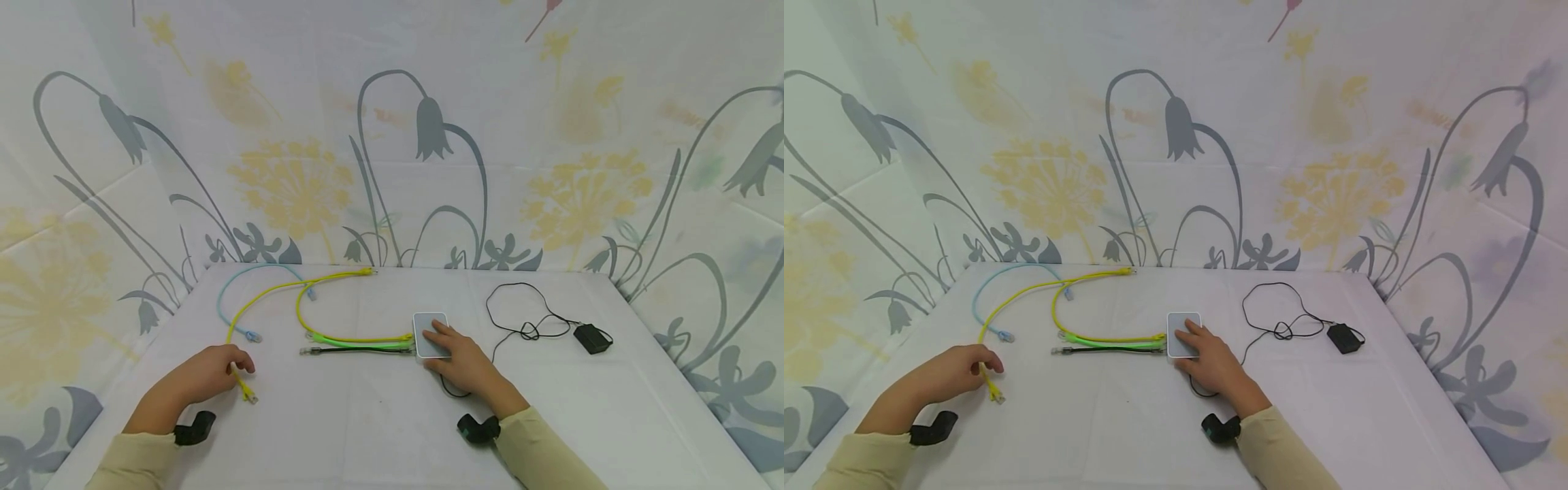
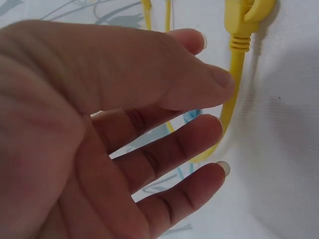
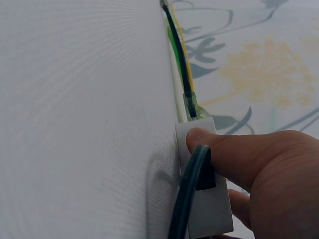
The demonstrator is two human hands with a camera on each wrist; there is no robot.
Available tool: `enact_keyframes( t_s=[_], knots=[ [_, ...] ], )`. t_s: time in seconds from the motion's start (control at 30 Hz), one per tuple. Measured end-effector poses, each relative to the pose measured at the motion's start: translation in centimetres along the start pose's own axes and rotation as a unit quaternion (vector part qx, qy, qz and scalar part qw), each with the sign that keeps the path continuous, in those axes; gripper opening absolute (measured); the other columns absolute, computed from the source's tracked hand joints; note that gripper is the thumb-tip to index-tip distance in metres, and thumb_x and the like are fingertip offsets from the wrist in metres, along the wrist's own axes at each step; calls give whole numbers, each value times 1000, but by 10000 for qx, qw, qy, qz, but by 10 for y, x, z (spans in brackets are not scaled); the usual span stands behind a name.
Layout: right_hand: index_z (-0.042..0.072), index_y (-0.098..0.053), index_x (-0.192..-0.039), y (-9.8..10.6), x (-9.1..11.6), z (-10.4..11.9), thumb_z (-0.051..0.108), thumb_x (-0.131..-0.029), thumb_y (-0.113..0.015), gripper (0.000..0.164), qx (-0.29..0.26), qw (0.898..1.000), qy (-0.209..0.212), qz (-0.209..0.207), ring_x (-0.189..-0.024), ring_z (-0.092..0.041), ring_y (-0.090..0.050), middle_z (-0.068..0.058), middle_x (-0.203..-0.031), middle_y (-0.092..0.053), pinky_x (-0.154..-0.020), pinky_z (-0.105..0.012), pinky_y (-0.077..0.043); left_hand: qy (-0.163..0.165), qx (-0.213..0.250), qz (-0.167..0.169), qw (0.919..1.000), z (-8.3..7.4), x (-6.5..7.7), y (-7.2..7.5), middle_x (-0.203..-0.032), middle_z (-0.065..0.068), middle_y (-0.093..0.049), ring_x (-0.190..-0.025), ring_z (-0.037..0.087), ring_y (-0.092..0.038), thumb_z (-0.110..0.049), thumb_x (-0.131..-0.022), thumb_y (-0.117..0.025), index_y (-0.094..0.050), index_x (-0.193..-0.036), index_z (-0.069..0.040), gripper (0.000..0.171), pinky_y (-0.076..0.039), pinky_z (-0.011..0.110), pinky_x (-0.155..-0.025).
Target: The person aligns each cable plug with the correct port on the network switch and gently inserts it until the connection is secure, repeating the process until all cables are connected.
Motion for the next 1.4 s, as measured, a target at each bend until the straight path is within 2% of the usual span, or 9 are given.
enact_keyframes(
  t_s=[0.2, 0.37, 0.6, 0.77, 0.97, 1.2, 1.4],
  knots=[
    [21, -52, -141, 0, 0, 0, 36, -89, -69, 57, -42, 10000, 34, -27, -141, -38, -35, -6, -157, -34, -109, -54, -37, -59, 44, 141, 9999, 0, 2, -4, -90, 0, -62, -79, 16, -49, 6, -71, -60, -68, -89, -16, 29, -41, 29, -68],
    [21, -52, -141, 1, 0, 0, 37, -89, -69, 57, -38, 10000, 54, -35, -141, -37, -35, -6, -157, -34, -109, -54, -37, 47, 288, 257, 9992, 0, 1, -10, -86, -1, -57, -78, 16, -47, 2, -68, -69, -67, -86, -17, 26, -40, 29, -66],
    [20, -53, -141, 2, 0, 1, 36, -88, -69, 57, -11, 9999, 111, -93, -141, -37, -36, -7, -156, -35, -109, -54, -37, -68, 274, 329, 9991, -3, -2, -16, -82, -1, -52, -75, 15, -46, 1, -71, -69, -65, -79, -19, 22, -39, 27, -62],
    [20, -53, -141, 2, 0, 1, 36, -88, -69, 57, -37, 9999, 91, -81, -141, -37, -35, -6, -156, -35, -110, -54, -37, -220, 148, 236, 9994, -6, -2, -15, -81, -3, -52, -74, 13, -45, -2, -74, -70, -65, -77, -21, 20, -38, 26, -63],
    [20, -53, -141, 1, 1, 1, 35, -88, -69, 57, -77, 9999, 43, -55, -142, -37, -35, -6, -157, -34, -110, -54, -36, -358, 108, 65, 9993, -10, -7, -15, -86, -9, -58, -79, 9, -49, -14, -82, -72, -66, -84, -26, 14, -43, 27, -68],
    [22, -52, -141, -1, 0, -2, 36, -89, -69, 57, -46, 10000, -15, -26, -142, -37, -34, -5, -157, -33, -110, -54, -36, -868, 99, -230, 9959, -19, -13, -11, -91, -12, -60, -87, 7, -54, -20, -88, -69, -66, -91, -28, 8, -49, 33, -78],
    [21, -53, -141, 0, 0, -1, 36, -89, -69, 57, -35, 10000, 33, -38, -142, -37, -35, -5, -157, -34, -110, -54, -36, -1121, 156, -471, 9925, -27, -13, -7, -94, -15, -60, -89, 4, -54, -21, -92, -65, -65, -96, -28, 8, -49, 33, -80]
  ],
)
Point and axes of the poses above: each hand's wrist, its own x-axis away from the middle knuckle, its own y-axis out of the back of the hand, z = x × y, the point moved 7 cm from there along -x, towards the middle knuckle
